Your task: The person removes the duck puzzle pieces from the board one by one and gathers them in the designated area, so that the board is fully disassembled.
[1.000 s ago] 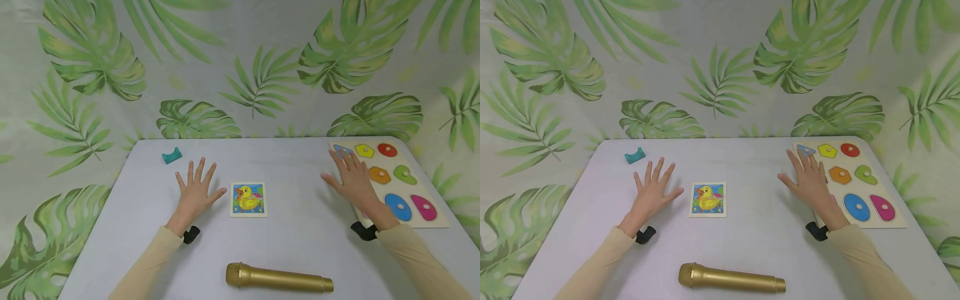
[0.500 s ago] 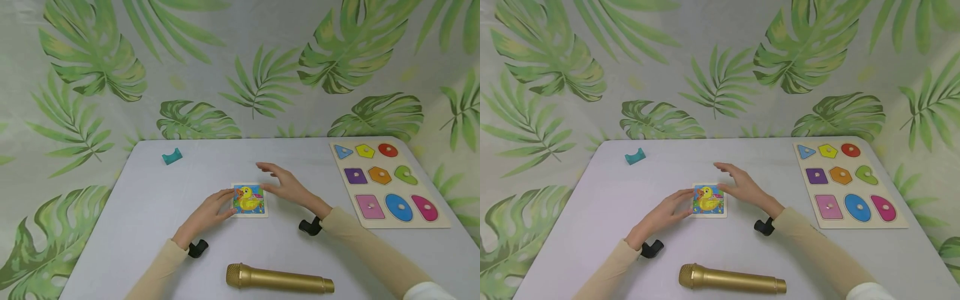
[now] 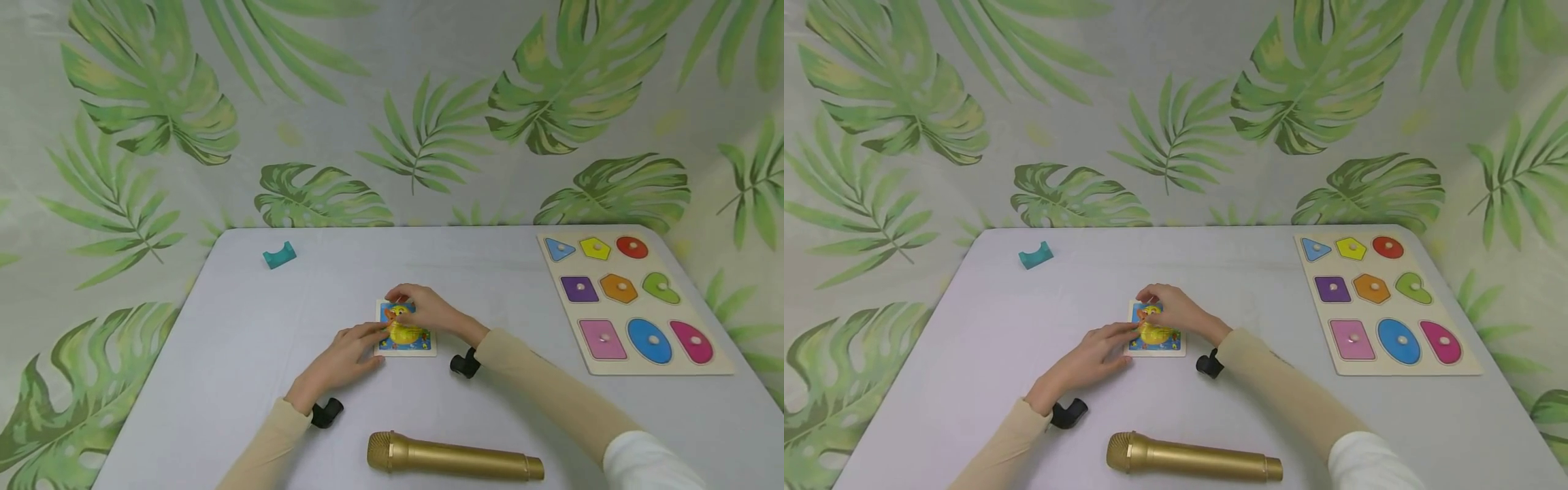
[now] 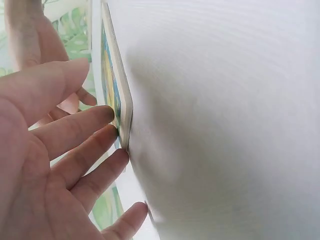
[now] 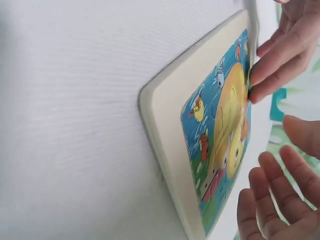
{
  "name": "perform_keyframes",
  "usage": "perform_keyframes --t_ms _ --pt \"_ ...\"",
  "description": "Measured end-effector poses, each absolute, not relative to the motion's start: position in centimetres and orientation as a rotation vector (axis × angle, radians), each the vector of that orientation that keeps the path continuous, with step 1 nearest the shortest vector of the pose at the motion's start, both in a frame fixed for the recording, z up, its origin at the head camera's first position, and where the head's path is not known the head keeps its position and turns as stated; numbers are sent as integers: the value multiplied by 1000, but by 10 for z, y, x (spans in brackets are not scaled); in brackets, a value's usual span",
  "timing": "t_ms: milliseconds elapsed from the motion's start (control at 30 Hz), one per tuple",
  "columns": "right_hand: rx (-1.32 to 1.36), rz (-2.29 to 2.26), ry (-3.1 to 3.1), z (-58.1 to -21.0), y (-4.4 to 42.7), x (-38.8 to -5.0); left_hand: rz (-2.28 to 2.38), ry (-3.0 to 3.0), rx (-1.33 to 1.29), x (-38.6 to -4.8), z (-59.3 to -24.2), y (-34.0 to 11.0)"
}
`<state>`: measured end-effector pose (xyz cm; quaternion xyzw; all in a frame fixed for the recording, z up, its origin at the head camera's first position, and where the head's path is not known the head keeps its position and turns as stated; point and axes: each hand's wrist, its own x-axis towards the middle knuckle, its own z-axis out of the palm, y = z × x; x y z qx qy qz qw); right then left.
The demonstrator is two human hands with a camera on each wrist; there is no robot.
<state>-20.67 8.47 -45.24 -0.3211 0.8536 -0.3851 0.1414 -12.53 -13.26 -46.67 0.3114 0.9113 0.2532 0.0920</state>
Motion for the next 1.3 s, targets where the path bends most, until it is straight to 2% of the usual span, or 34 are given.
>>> perform_keyframes --t_ms 633,1000,1300 --pt "-964 -645 2776 -453 55 -194 691 2753 981 -126 -461 -129" --pt "-790 -888 2624 -464 55 -212 626 2737 896 -126 -456 -124" --pt "-750 -912 2677 -462 50 -209 604 2740 910 -126 -453 -121"
